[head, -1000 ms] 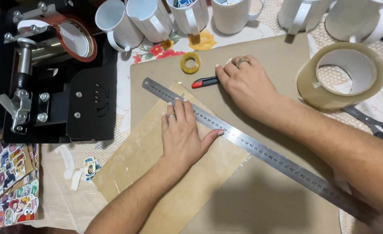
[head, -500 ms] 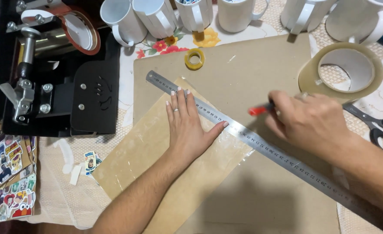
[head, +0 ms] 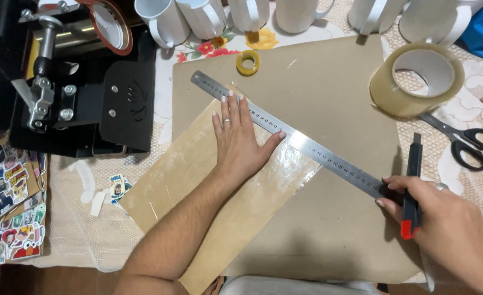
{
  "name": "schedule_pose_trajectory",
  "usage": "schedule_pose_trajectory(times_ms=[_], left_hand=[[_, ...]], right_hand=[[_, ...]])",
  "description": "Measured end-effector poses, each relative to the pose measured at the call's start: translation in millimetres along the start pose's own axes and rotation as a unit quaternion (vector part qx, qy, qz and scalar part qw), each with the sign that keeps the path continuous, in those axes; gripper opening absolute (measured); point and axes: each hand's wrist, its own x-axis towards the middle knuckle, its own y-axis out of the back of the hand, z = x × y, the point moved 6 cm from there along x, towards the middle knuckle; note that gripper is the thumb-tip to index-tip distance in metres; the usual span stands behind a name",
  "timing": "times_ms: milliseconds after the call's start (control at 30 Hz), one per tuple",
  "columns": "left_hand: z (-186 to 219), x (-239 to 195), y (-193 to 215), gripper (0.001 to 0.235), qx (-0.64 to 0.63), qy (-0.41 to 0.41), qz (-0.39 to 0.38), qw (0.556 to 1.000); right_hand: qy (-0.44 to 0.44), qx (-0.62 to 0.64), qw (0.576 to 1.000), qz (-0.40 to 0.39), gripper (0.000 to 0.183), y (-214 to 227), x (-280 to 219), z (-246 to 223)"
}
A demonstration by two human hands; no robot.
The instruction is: Measuring and cutting a protective sheet using a ruler and utility knife, followed by applying packing tape.
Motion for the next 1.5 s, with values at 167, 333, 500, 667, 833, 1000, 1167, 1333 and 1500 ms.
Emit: schedule_pose_trajectory(times_ms=[167,333,500,667,833,1000,1167,1333,1500], left_hand=[[1.6,-0.3,1.6,0.111,-0.01,0.009,-0.007,1.0],[3.8,-2.4,11.0,0.11,-0.052,0.013,0.005,0.999],[2.7,-4.3,15.8,0.1,-0.1,0.015,0.027,0.995],[-0.1,-3.7,8.3,0.105,-0.069,0.023,0.018,0.997],[-0.6,-1.7,3.6,0.1,-0.027,0.008,0.012,1.0],[0.6,-0.1,6.4,0.099,-0.011,0.006,0.013,1.0],[-3.8,2.4,3.4,0.111,0.025,0.016,-0.02,0.999],[0.6,3.4,9.5,0.124,0.009,0.023,-0.045,0.999],[-0.5,7.8,10.3,0.129,0.023,0.027,-0.07,0.997]], right_hand=[[-0.065,0.101,0.989,-0.084,0.05,9.4,12.2,-9.7],[-0.064,0.211,0.973,-0.068,0.043,16.9,12.6,-16.6],[-0.056,0.343,0.937,-0.034,0.04,25.2,-11.7,-27.3],[0.003,0.312,0.948,-0.064,0.037,-16.7,-39.0,-36.3],[0.089,0.159,0.983,0.003,0.035,-28.7,-37.1,-38.9],[0.129,0.079,0.987,0.052,0.035,-22.2,-29.6,-39.4],[0.312,0.036,0.927,0.207,0.015,18.1,-20.9,-60.2],[0.44,0.157,0.875,0.125,0.02,20.2,21.9,-82.4],[0.543,0.218,0.807,0.08,0.013,6.3,54.5,-99.9]])
